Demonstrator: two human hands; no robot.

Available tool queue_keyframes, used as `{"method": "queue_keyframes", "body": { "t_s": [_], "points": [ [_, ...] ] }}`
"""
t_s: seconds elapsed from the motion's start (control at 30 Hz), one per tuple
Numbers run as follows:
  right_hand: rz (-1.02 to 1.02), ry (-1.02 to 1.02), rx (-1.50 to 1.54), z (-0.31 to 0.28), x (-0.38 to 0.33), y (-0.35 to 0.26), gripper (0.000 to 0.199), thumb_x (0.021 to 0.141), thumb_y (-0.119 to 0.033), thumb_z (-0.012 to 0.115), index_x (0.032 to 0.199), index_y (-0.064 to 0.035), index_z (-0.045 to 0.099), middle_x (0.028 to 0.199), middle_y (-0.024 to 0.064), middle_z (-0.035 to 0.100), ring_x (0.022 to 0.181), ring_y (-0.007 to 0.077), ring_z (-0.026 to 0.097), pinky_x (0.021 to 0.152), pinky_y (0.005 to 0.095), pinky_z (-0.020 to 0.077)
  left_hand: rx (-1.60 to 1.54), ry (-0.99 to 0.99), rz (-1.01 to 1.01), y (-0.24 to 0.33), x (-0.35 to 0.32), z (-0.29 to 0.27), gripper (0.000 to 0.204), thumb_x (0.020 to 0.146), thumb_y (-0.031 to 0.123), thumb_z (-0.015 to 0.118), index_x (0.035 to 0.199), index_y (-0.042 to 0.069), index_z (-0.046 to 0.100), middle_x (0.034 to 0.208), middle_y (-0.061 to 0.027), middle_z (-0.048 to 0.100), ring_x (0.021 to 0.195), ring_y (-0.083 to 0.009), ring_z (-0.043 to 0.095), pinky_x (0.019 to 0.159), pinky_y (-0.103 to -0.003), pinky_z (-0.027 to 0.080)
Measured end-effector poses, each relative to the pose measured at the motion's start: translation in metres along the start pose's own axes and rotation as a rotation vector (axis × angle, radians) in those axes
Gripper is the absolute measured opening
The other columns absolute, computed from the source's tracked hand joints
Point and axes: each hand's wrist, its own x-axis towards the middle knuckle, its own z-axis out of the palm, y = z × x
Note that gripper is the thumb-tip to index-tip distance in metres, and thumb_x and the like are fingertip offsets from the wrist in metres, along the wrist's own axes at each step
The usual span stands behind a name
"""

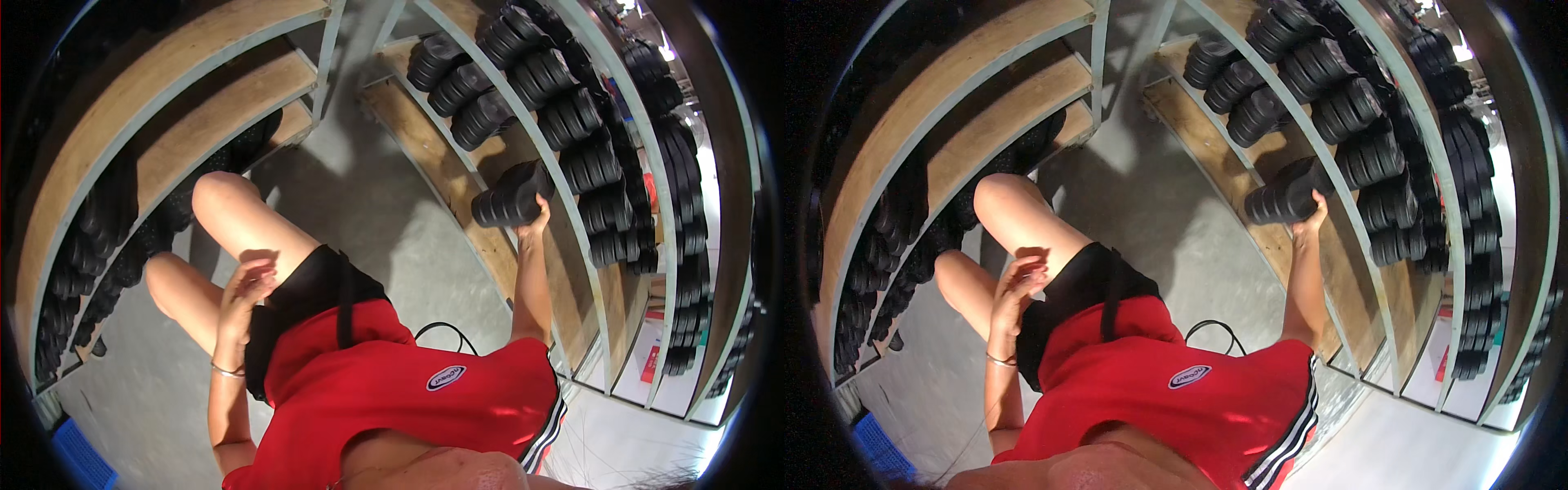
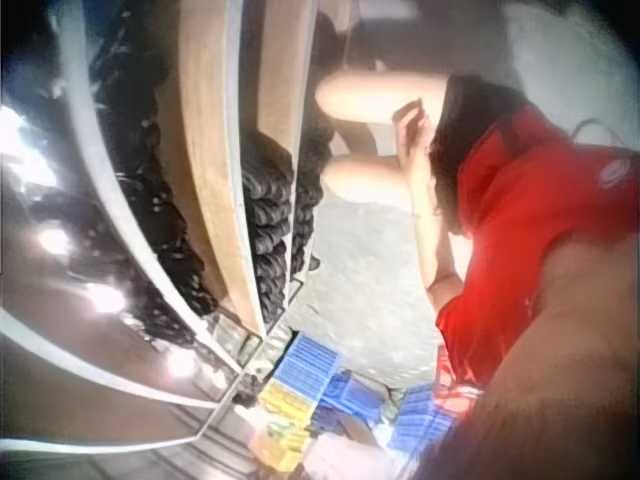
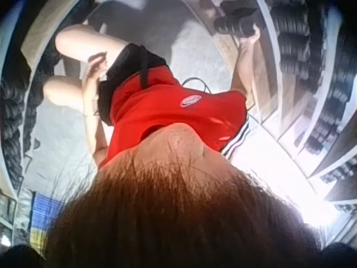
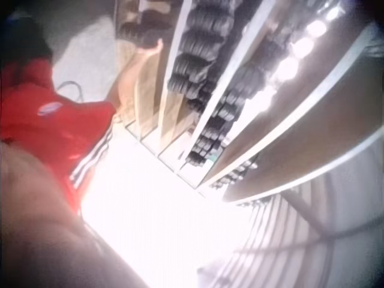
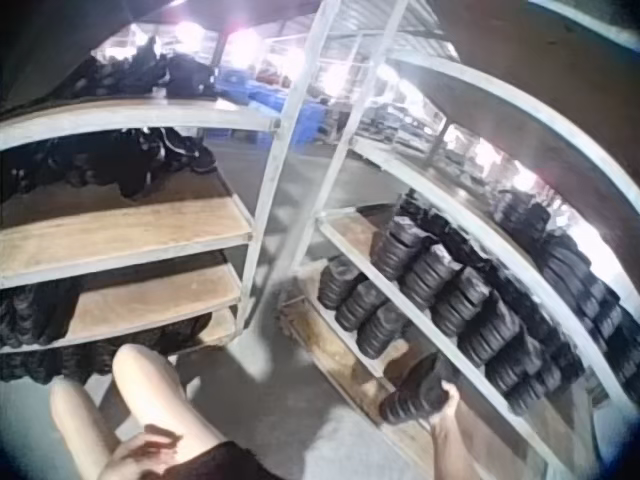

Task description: The person takes shoe soles from a storage rack, stacks and turns them by hand to align their edges, and places them back onto the shelves.

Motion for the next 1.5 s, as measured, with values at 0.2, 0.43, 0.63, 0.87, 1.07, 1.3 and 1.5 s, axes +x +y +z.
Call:
{"method": "queue_keyframes", "body": {
  "t_s": [0.2,0.43,0.63,0.87,1.07,1.3,1.5],
  "points": [
    [0.204,0.316,-0.271,0.034,0.125,-0.027,0.06,0.075,-0.044,0.063,0.124,-0.0093,0.057,0.125,0.0121,0.059,0.11,0.0387,0.057,0.089,0.0601,0.0472,-0.162,0.312,-0.029,-0.011,-0.014,-0.021,0.029,0.09,0.008,0.063,0.118,0.006,0.057,0.107,-0.0042,0.062,0.093,-0.0115,0.058,0.081,-0.024,0.046],
    [-0.169,0.143,-0.174,-0.012,0.217,-0.008,0.053,0.078,-0.048,0.061,0.116,-0.0121,0.062,0.112,0.0108,0.066,0.099,0.0358,0.062,0.075,0.0599,0.0519,-0.152,0.477,-0.034,-0.007,-0.022,-0.033,0.031,0.091,0.014,0.062,0.12,0.005,0.056,0.112,-0.0066,0.061,0.096,-0.0148,0.059,0.085,-0.028,0.047],
    [0.072,-0.268,0.108,-0.029,0.164,0.001,0.05,0.088,-0.046,0.055,0.123,-0.0111,0.06,0.124,0.0119,0.06,0.104,0.0315,0.061,0.085,0.0465,0.053,-0.075,0.401,-0.009,0.017,-0.009,-0.031,0.031,0.091,0.015,0.061,0.119,0.004,0.057,0.122,-0.006,0.062,0.105,-0.0125,0.058,0.091,-0.027,0.044],
    [-0.959,-0.081,-1.061,0.109,0.034,0.115,0.037,0.084,-0.014,0.074,0.111,0.0056,0.058,0.099,0.0125,0.059,0.09,0.0168,0.054,0.076,0.0291,0.0485,-0.037,0.465,0.104,-0.005,0.012,-0.115,0.028,0.089,0.019,0.064,0.114,0.007,0.059,0.102,-0.0006,0.061,0.097,-0.0102,0.055,0.086,-0.026,0.044],
    [-0.83,-0.959,-0.989,0.301,-0.102,0.275,0.037,0.086,-0.003,0.065,0.12,-0.0037,0.051,0.125,0.0081,0.045,0.104,0.0176,0.055,0.084,0.0283,0.0484,-0.234,0.555,0.128,-0.036,0.04,-0.152,0.025,0.088,0.013,0.065,0.11,0.005,0.058,0.097,-0.0023,0.062,0.089,-0.0094,0.057,0.075,-0.023,0.047],
    [-0.071,-1.37,-0.913,0.496,-0.237,0.428,0.036,0.092,-0.02,0.064,0.121,-0.0015,0.053,0.116,0.0108,0.054,0.1,0.0213,0.058,0.082,0.034,0.052,-0.512,0.744,0.181,-0.085,0.048,-0.168,0.025,0.084,0.009,0.067,0.108,0.004,0.058,0.092,-0.0036,0.061,0.08,-0.0102,0.055,0.068,-0.023,0.046],
    [0.554,-0.927,-0.909,0.619,-0.251,0.506,0.072,0.08,-0.043,0.073,0.127,0.0025,0.042,0.11,0.0162,0.052,0.097,0.0259,0.057,0.086,0.0416,0.0507,-0.464,0.71,0.373,-0.074,0.042,-0.173,0.027,0.086,0.012,0.067,0.109,0.002,0.059,0.093,-0.0044,0.062,0.087,-0.0121,0.058,0.075,-0.027,0.048]
  ]
}}
